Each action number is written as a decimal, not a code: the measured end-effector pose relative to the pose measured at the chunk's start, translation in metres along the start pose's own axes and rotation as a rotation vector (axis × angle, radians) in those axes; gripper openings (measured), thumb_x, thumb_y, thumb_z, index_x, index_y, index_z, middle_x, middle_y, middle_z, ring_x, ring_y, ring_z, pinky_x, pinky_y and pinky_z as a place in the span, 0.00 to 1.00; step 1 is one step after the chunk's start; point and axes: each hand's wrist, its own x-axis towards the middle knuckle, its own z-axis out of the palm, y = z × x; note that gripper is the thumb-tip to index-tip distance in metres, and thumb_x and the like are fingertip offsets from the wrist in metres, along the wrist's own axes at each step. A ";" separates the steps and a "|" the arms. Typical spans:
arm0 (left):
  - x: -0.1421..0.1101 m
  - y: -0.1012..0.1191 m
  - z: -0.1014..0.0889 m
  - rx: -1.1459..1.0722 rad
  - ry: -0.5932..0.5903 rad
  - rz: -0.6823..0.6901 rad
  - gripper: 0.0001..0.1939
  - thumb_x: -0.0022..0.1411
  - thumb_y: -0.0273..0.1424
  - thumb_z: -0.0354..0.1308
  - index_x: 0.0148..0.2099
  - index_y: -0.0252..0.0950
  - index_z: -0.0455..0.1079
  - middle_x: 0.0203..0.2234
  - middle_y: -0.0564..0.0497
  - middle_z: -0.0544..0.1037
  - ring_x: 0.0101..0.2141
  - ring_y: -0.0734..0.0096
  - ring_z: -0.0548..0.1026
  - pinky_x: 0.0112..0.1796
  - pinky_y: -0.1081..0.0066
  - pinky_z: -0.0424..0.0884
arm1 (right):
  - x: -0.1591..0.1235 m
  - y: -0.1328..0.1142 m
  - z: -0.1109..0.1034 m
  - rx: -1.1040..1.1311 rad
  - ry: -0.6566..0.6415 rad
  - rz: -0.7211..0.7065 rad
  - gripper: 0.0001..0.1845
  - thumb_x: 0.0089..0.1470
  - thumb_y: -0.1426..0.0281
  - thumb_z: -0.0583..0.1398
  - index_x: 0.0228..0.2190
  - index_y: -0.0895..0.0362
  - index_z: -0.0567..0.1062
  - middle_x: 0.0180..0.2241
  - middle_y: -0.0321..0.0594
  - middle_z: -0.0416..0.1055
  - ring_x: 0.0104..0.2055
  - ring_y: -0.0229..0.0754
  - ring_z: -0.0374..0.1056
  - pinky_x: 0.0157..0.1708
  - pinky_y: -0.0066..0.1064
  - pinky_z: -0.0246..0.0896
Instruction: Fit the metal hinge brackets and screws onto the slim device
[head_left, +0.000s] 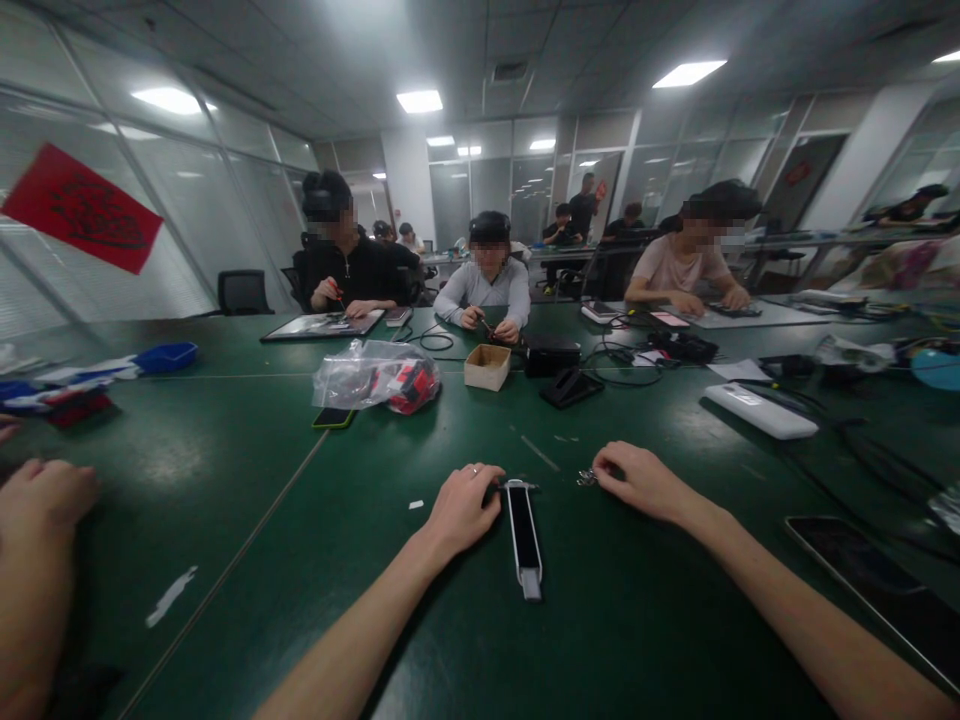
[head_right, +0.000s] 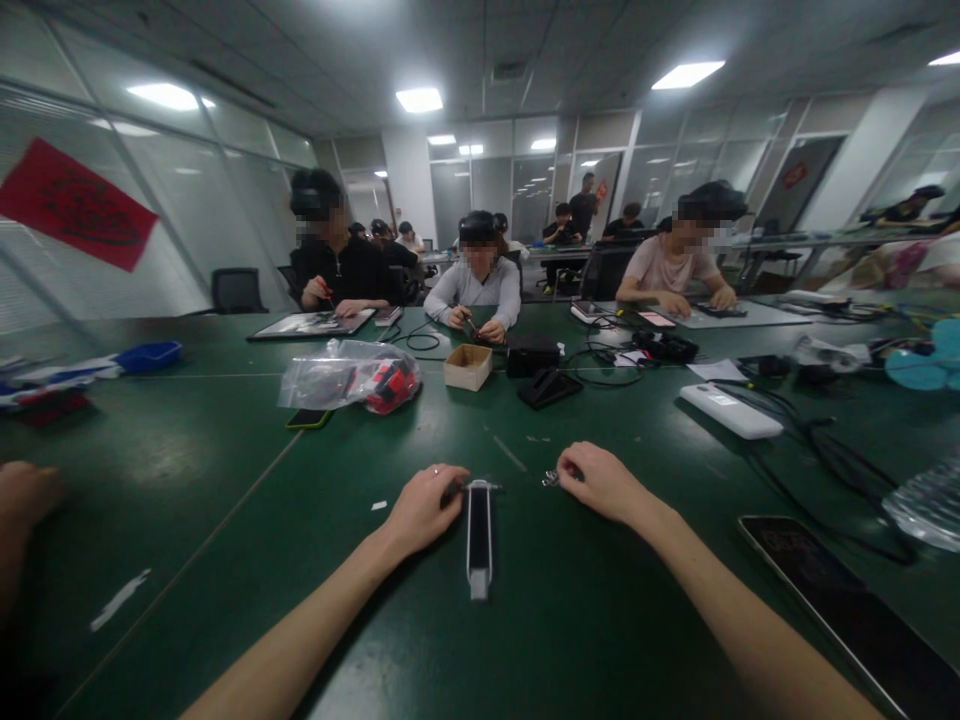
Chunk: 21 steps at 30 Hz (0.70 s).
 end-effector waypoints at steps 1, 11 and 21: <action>0.000 0.000 0.000 -0.001 0.000 0.001 0.13 0.58 0.25 0.51 0.46 0.37 0.66 0.38 0.50 0.74 0.39 0.67 0.71 0.40 0.68 0.65 | 0.000 -0.002 0.001 0.008 0.008 -0.001 0.12 0.54 0.64 0.52 0.30 0.57 0.72 0.31 0.42 0.69 0.33 0.40 0.64 0.34 0.33 0.60; -0.001 0.003 -0.003 0.004 0.002 -0.008 0.13 0.59 0.27 0.51 0.47 0.37 0.66 0.38 0.50 0.74 0.39 0.67 0.71 0.40 0.68 0.65 | -0.002 -0.003 -0.011 -0.231 0.038 0.059 0.11 0.53 0.65 0.52 0.28 0.56 0.72 0.30 0.43 0.70 0.34 0.43 0.64 0.33 0.34 0.59; -0.001 0.003 -0.003 0.008 -0.002 -0.016 0.12 0.59 0.27 0.50 0.46 0.37 0.66 0.38 0.50 0.74 0.39 0.67 0.71 0.40 0.67 0.65 | -0.004 0.002 -0.013 -0.141 -0.044 -0.020 0.11 0.52 0.64 0.54 0.31 0.55 0.74 0.34 0.42 0.70 0.37 0.44 0.65 0.37 0.35 0.60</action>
